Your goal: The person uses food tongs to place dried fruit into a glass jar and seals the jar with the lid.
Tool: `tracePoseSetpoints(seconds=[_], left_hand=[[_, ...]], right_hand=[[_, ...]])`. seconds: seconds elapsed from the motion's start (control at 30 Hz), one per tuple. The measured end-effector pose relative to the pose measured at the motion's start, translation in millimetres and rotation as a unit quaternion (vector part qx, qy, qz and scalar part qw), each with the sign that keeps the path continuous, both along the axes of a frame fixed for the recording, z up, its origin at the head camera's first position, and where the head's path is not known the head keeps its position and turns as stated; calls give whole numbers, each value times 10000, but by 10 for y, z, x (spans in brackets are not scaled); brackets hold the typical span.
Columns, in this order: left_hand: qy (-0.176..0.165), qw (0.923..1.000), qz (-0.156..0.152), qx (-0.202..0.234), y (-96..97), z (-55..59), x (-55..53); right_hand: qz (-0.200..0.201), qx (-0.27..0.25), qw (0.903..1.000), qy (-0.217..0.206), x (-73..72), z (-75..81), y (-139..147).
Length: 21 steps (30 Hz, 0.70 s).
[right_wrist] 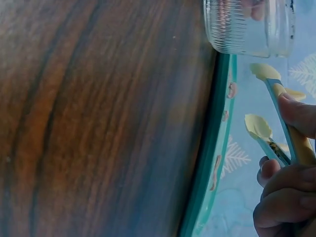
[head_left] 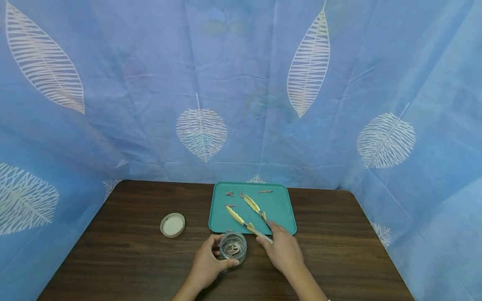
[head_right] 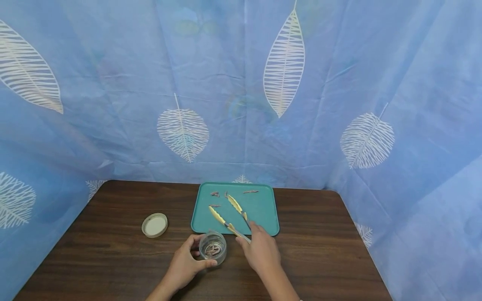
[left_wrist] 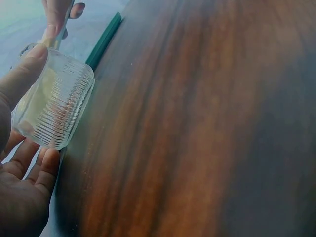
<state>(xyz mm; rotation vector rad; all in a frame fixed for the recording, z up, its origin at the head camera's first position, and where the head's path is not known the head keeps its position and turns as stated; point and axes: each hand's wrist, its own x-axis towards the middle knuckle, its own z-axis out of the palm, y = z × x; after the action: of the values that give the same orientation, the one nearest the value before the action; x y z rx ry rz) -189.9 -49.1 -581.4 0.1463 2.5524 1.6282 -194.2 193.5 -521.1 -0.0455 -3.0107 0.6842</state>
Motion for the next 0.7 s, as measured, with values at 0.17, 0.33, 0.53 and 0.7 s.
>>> tracePoseSetpoints(seconds=[0.17, 0.33, 0.53, 0.7], left_hand=[[-11, 10000, 13, 43, 0, 5, 3], [-11, 10000, 3, 59, -9, -2, -10], [8, 10000, -12, 60, -14, -27, -20], [23, 9999, -75, 93, -19, -42, -17]], right_hand=[[56, 98, 9998, -141, -72, -74, -8], [94, 99, 9997, -209, -163, -103, -33], [163, 189, 9995, -197, -266, -109, -93], [270, 294, 9990, -194, -330, -93, -126]])
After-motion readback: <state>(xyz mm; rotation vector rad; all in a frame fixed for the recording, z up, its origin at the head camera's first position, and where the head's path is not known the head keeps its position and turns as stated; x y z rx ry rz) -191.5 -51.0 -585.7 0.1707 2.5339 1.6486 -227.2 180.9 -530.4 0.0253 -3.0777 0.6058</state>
